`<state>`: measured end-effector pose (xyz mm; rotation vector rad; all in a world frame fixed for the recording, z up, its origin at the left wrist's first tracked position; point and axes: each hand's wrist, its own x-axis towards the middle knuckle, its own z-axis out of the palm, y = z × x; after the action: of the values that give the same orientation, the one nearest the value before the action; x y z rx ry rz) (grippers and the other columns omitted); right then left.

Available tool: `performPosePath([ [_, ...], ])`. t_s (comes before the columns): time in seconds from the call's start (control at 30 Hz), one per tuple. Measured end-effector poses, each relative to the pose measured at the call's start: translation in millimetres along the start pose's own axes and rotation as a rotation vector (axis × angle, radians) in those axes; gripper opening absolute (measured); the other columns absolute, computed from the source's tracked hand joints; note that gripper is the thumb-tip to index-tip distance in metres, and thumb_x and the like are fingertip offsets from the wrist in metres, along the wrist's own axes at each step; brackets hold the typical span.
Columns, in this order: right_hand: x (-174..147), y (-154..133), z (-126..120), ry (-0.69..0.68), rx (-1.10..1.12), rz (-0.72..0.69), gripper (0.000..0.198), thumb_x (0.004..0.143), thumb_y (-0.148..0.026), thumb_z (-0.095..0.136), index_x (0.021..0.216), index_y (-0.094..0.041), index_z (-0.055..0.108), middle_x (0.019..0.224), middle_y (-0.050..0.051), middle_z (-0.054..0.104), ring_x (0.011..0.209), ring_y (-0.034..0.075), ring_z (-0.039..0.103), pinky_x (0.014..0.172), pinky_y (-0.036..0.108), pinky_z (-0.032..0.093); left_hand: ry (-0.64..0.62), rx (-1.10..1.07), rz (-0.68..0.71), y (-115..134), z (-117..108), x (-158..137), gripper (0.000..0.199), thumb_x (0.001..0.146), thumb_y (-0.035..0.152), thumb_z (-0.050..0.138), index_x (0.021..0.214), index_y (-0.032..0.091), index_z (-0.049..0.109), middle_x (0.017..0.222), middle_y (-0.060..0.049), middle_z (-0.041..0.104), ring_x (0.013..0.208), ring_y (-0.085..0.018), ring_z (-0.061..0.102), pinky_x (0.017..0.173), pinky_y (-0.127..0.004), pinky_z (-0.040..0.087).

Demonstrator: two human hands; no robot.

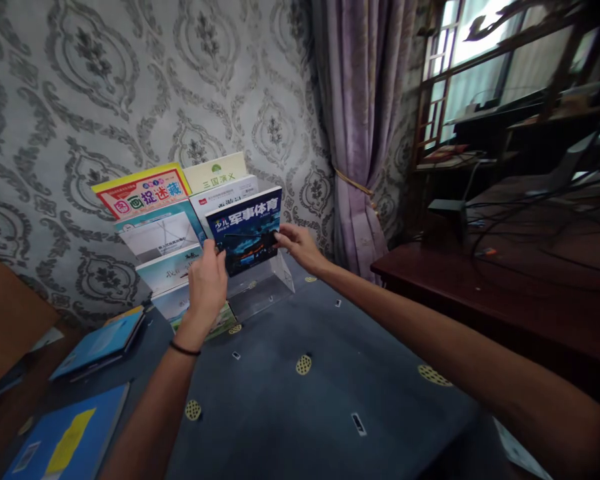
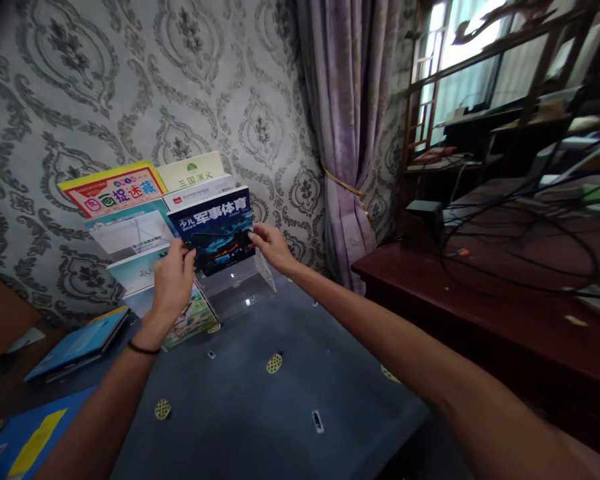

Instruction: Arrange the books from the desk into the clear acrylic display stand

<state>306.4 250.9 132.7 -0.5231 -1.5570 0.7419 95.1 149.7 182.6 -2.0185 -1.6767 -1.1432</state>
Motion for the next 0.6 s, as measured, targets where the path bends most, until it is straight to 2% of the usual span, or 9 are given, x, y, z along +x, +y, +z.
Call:
performPosePath([
  [0.1,20,14,-3,0.013,-0.005,-0.022,0.038,0.08,-0.055,0.065,0.093,-0.019,0.067,0.094,0.004,0.07,0.088,0.02,0.064,0.081,0.038,0.059,-0.023,0.088,-0.062,6,10,19,0.02,0.097,0.018,0.042,0.114,0.016,0.054,0.083,-0.007,0.069,0.079,-0.021,0.069,0.072,-0.027,0.047],
  [0.27,30,39,5,0.05,-0.004,0.039,0.024,0.083,-0.042,0.061,0.093,-0.021,0.066,0.094,0.003,0.069,0.09,0.019,0.064,0.082,0.037,0.06,-0.038,0.23,-0.14,13,21,32,0.027,0.096,0.014,0.042,0.12,0.01,0.054,0.084,-0.014,0.071,0.08,-0.026,0.07,0.069,-0.031,0.05],
  [0.47,33,56,14,0.075,0.005,0.075,0.02,0.084,-0.035,0.058,0.098,-0.022,0.065,0.095,0.003,0.069,0.091,0.019,0.064,0.084,0.037,0.06,-0.028,0.218,-0.216,11,38,34,0.037,0.089,0.005,0.04,0.124,0.006,0.05,0.086,-0.018,0.072,0.084,-0.029,0.072,0.07,-0.032,0.052],
  [0.6,31,59,15,0.055,0.004,0.045,0.021,0.085,-0.033,0.056,0.099,-0.022,0.066,0.094,0.003,0.068,0.087,0.019,0.064,0.083,0.039,0.06,-0.041,0.188,-0.229,7,38,32,0.035,0.089,0.005,0.041,0.122,0.006,0.049,0.088,-0.018,0.072,0.086,-0.029,0.072,0.071,-0.032,0.052],
])
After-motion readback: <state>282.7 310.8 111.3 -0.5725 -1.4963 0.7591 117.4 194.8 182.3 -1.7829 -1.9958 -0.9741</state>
